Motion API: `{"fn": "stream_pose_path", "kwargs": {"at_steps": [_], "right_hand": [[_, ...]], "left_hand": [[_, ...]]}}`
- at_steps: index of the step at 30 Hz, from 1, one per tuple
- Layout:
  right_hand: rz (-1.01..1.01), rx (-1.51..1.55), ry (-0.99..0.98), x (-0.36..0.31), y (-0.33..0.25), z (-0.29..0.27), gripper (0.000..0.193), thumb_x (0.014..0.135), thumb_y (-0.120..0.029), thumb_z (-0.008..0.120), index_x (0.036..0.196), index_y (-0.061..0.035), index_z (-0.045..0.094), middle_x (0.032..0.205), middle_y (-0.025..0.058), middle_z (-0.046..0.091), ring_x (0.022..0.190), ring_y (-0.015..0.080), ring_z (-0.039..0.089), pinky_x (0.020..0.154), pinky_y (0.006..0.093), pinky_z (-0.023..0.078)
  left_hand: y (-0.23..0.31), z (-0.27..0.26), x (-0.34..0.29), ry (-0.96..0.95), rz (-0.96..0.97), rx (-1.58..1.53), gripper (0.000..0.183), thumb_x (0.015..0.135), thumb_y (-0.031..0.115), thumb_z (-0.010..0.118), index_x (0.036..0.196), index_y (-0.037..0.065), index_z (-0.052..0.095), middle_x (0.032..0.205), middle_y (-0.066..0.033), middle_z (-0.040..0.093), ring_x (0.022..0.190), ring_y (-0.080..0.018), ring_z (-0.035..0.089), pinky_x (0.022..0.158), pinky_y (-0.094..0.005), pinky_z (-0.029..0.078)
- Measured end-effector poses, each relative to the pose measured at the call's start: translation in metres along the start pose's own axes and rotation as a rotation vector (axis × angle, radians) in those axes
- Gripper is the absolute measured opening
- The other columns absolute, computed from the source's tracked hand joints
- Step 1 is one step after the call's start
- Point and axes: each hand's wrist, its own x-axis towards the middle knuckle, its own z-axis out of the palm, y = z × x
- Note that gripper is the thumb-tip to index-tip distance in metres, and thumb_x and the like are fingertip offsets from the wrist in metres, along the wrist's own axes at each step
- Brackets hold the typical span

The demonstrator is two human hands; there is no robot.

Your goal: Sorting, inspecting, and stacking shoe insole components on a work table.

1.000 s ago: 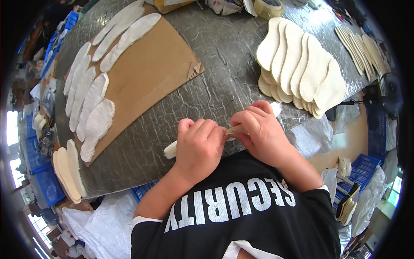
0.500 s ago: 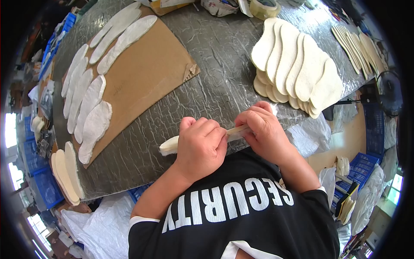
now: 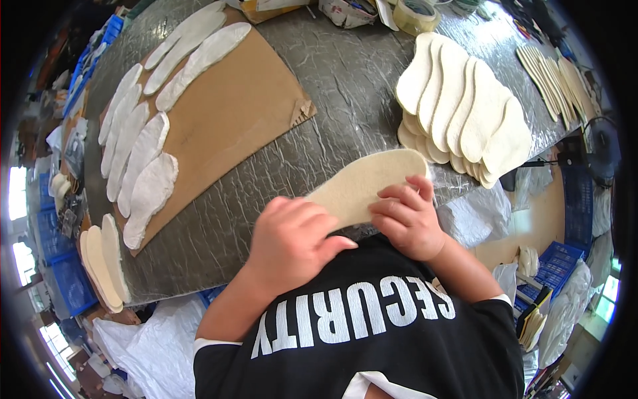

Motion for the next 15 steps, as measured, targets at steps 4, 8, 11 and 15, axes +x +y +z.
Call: {"fn": "stream_pose_path", "kwargs": {"at_steps": [4,8,11,15], "right_hand": [[0.186,0.171,-0.208,-0.020,0.000,-0.013,0.030,0.068,-0.034,0.078,0.082,-0.0138,0.062,0.102,0.0001,0.063,0.102,0.0207,0.057,0.100,0.0524,0.031],[0.319,0.080,-0.177,0.021,0.003,-0.013,0.054,0.066,-0.029,0.082,0.111,-0.0125,0.059,0.119,0.0074,0.059,0.116,0.0247,0.052,0.103,0.0518,0.030],[0.352,0.182,-0.379,0.040,0.016,0.005,0.061,0.065,-0.028,0.083,0.118,-0.0115,0.058,0.121,0.0086,0.059,0.117,0.0262,0.052,0.102,0.0476,0.033],[0.405,0.284,-0.545,0.052,0.016,-0.002,0.053,0.069,-0.028,0.081,0.115,-0.0104,0.060,0.100,0.0067,0.065,0.101,0.0267,0.060,0.090,0.0417,0.040]], "left_hand": [[-0.037,-0.012,-0.035,-0.015,-0.444,0.159,0.049,0.067,0.023,0.082,0.106,-0.001,0.063,0.099,-0.0134,0.062,0.096,-0.0310,0.057,0.085,-0.0372,0.047],[-0.030,-0.006,-0.057,-0.274,-0.687,-0.114,0.056,0.063,0.017,0.084,0.111,-0.001,0.062,0.094,-0.0107,0.060,0.094,-0.0266,0.057,0.083,-0.0357,0.046],[-0.028,0.001,-0.060,-0.247,-0.623,-0.165,0.045,0.065,0.011,0.082,0.104,0.001,0.062,0.090,-0.0101,0.059,0.088,-0.0259,0.057,0.079,-0.0352,0.047],[-0.022,-0.006,-0.063,-0.183,-0.624,-0.193,0.039,0.065,0.008,0.082,0.097,0.001,0.061,0.093,-0.0104,0.058,0.086,-0.0267,0.057,0.078,-0.0354,0.047]]}}
